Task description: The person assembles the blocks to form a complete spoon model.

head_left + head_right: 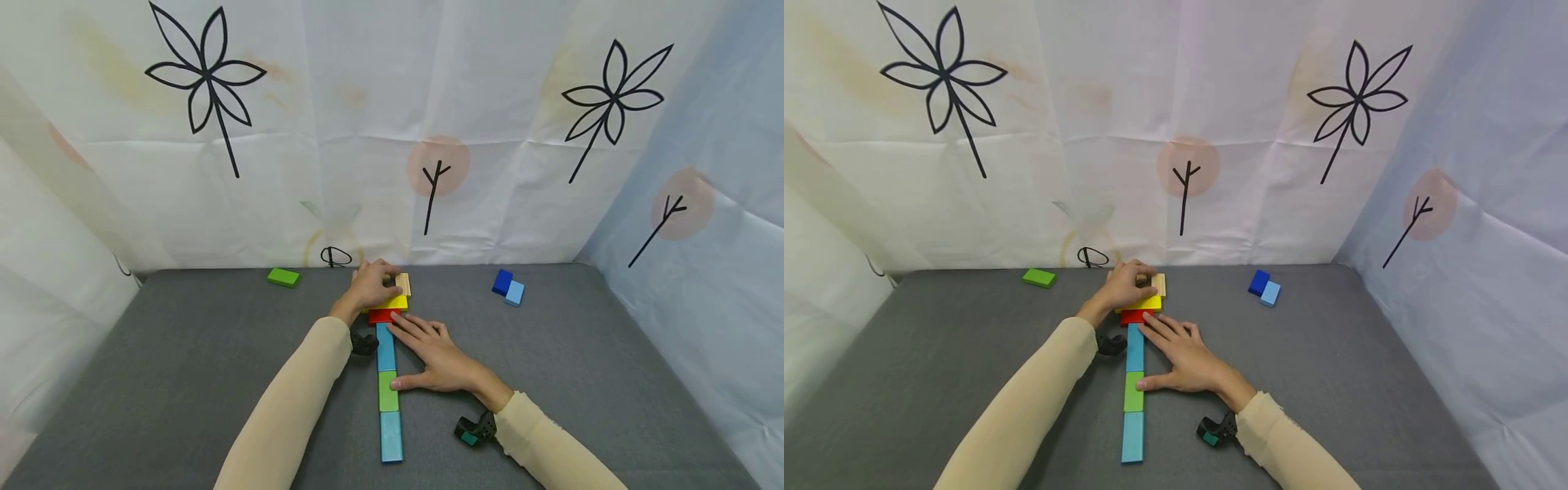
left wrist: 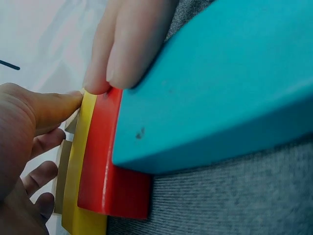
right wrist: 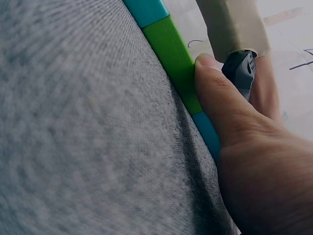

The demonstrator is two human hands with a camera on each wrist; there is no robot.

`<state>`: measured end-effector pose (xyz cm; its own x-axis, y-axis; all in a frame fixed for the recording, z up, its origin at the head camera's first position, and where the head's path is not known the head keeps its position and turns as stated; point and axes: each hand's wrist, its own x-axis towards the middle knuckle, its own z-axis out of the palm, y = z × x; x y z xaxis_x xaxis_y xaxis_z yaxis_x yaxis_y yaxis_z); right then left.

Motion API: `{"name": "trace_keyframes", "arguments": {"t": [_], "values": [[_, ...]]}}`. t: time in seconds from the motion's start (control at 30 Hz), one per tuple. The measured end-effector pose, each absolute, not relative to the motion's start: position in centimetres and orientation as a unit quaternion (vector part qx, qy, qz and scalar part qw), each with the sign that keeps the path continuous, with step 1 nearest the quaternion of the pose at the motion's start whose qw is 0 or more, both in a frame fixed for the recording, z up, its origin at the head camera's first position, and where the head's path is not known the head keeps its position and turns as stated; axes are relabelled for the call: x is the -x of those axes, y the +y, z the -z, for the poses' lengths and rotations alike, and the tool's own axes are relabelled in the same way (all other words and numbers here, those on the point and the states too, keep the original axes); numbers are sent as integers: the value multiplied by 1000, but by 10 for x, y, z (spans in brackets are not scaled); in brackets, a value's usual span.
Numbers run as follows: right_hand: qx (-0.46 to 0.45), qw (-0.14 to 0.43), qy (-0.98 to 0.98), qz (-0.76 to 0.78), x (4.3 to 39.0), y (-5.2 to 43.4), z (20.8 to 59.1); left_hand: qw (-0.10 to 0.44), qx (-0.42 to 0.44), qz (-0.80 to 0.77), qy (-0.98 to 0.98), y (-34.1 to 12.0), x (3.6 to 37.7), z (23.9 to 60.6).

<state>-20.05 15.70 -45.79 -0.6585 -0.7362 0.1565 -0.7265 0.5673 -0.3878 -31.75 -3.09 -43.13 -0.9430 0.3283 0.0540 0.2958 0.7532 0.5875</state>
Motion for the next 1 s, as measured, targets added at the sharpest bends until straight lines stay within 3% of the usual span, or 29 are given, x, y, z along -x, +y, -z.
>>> {"name": "trace_keyframes", "arguments": {"t": [0.4, 1.0], "values": [[408, 14, 888, 213, 200, 156, 456, -13, -138, -372, 918, -55, 321, 433], [409, 6, 888, 208, 199, 156, 457, -20, -119, -406, 906, -78, 320, 443]]}}
